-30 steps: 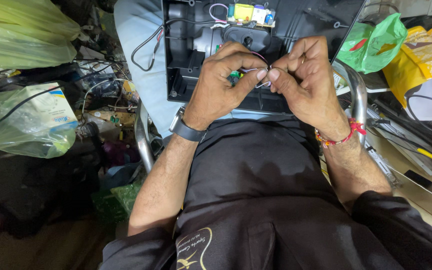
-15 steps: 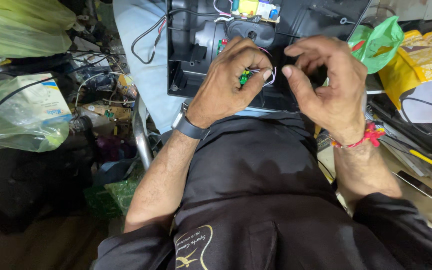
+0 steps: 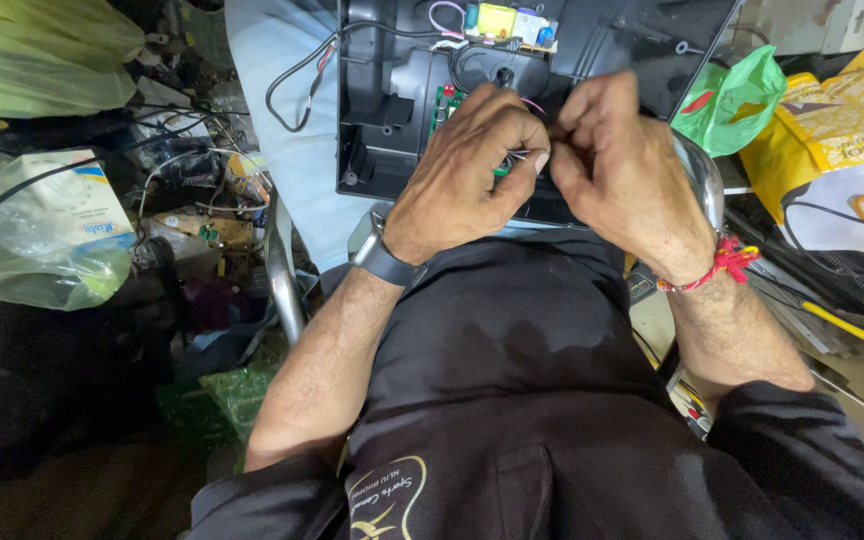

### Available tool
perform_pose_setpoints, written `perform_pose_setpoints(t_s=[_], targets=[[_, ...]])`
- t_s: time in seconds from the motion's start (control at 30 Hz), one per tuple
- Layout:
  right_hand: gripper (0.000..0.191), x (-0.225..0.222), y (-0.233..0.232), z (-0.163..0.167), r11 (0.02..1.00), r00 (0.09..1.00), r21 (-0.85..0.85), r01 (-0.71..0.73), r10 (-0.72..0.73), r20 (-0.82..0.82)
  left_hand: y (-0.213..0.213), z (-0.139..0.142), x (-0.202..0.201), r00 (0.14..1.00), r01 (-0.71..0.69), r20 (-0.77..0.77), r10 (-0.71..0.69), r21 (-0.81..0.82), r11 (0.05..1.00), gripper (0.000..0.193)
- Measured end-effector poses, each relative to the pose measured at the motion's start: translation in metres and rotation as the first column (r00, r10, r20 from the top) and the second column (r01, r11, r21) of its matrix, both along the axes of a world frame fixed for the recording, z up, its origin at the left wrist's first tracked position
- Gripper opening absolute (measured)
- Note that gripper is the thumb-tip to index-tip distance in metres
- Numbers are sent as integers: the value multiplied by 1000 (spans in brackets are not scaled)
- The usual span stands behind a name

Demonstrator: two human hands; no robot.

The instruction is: The person is repairing an electronic device by manipulating wires and components inside a black plastic casing. They use pliers and a screwdriver to strip, twist, and secure wires connected to a circuit board.

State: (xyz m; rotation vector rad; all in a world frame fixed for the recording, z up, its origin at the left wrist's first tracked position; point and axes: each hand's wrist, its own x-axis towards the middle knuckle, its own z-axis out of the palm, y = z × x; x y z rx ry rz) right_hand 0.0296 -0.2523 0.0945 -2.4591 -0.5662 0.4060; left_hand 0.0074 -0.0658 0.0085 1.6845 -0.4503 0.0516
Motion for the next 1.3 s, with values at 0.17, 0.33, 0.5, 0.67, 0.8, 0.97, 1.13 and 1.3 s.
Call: perform_pose_setpoints(t_s=[0.17,0.33,0.5,0.67,0.8,0.97,1.13,1.3], targets=[[39,-1,6,20,999,993,25,-21,18,119,3,0,2,999,29,-16,-30,-10,1000,13],[41,-3,-4,15,968,969,210,-136,85,233,3,-2,2,999,42,-30,-43,-26,999,12],[47,5,-15,1,950,899,98,-296,242,364,3,-3,2,994,79,-80,-81,-32,996,13],[50,21,-18,14,871,780,-8,-492,445,440,3,-5,2,991,106,-77,-108,-22,994,15],[55,32,-15,26,790,710,-69,-610,582,396,2,-6,3,988,115,-98,-115,-7,993,15],[50,40,-14,18,751,683,-55,-658,626,376,2,-7,4,984,118,-130,-122,-38,992,16],[49,39,-21,2,807,789,72,-586,548,277,4,-6,6,981,116,-150,-127,-78,990,16],[51,31,-30,-8,892,891,78,-446,435,130,5,-3,8,964,108,-229,-135,-127,986,18]])
